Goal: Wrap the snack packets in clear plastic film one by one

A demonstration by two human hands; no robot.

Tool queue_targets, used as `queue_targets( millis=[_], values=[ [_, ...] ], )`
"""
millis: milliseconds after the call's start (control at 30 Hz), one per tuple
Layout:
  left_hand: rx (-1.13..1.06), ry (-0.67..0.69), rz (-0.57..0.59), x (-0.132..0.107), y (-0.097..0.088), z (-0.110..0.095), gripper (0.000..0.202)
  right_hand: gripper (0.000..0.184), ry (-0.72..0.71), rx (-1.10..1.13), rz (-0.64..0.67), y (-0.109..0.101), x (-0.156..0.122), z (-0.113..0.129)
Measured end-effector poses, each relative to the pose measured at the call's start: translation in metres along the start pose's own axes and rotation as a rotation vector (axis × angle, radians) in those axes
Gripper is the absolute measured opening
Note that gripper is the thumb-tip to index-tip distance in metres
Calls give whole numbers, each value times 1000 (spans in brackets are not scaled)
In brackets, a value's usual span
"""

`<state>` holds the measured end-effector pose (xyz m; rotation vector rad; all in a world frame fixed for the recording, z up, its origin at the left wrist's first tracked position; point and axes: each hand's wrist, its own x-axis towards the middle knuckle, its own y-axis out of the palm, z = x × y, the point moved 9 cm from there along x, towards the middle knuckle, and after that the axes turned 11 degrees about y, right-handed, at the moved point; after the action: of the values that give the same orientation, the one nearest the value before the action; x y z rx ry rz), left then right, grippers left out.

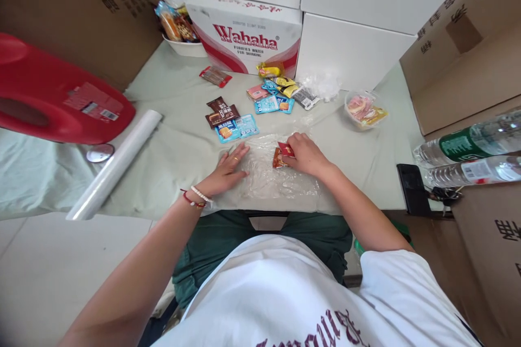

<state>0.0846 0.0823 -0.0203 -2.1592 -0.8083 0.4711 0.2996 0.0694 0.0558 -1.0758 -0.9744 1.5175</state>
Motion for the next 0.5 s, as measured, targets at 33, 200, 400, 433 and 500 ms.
queue_targets(
  millis=[33, 200, 400, 433, 500],
  values=[
    [18, -16, -7, 0, 1, 1, 71, 36, 45, -8, -19, -2, 2, -2],
    [190, -10, -38, 1, 9, -8, 83, 55, 155, -131, 5, 7, 10, -1],
    [216, -3, -33, -1, 10, -10, 87, 83, 112, -206, 145, 21, -1, -1],
    [214, -2, -27, -1, 10, -10, 87, 78, 87, -205, 143, 21, -3, 1],
    [211, -3, -23, -1, 10, -10, 87, 63, 43, -215, 149, 22, -5, 7]
  ],
)
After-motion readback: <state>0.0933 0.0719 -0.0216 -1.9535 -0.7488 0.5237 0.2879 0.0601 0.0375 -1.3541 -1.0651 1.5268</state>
